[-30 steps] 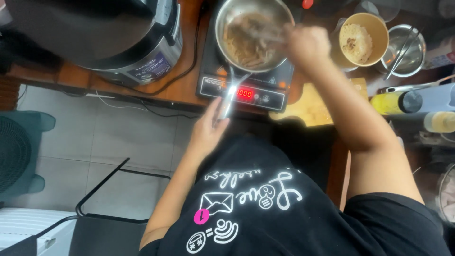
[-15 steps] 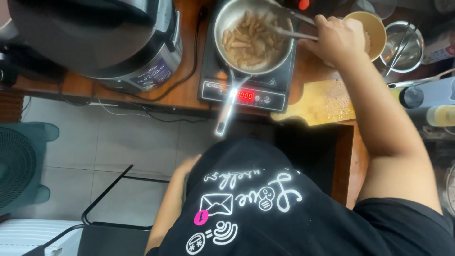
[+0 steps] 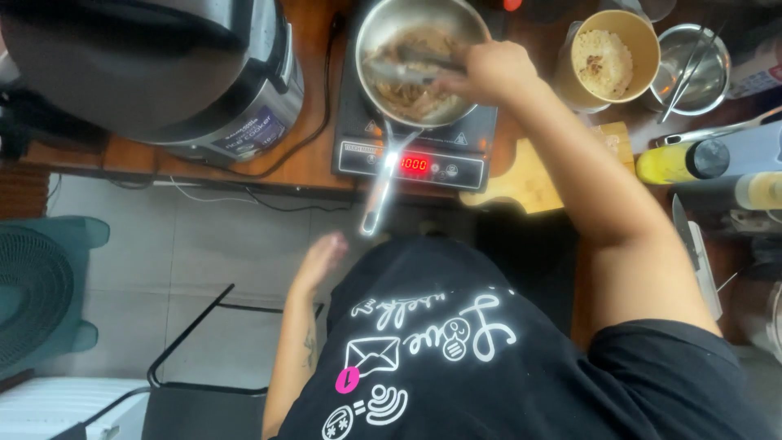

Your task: A person is assembling a food bowl by transferring cooked meat from a pan into a bowl and adding other ingredients using tongs and a spoon.

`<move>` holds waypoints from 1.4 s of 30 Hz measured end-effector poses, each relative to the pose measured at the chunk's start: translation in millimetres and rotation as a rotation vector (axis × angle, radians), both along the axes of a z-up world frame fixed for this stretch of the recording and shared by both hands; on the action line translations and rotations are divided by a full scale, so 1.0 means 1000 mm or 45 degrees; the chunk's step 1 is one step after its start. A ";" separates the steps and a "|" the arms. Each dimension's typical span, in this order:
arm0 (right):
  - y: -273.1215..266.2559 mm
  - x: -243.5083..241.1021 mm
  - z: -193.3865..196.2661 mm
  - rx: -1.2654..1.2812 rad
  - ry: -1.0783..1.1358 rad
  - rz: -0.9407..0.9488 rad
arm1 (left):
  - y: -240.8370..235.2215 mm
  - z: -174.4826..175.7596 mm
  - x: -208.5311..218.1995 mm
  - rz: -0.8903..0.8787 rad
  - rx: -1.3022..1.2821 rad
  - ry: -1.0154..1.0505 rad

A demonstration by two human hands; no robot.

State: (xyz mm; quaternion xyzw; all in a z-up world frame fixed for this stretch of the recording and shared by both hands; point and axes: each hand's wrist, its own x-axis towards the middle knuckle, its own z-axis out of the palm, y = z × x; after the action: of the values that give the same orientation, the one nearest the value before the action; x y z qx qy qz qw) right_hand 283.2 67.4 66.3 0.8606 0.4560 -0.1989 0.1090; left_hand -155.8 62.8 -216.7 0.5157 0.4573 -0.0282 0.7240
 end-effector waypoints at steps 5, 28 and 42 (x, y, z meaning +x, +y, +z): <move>-0.038 -0.011 0.050 -0.075 -0.344 0.548 | -0.005 0.125 0.061 0.441 0.008 -0.323; -0.051 0.065 -0.036 0.183 -0.458 0.359 | -0.015 0.213 0.122 0.131 0.549 -0.193; 0.010 0.045 0.003 -0.139 -0.159 0.587 | -0.024 0.232 0.131 0.089 0.694 -0.056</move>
State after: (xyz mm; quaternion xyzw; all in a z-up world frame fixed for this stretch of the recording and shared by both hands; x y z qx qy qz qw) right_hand 328.6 77.2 69.5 0.7373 0.6213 -0.1394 0.2257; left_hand -25.0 38.3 14.9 0.6760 0.4498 0.1321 0.5686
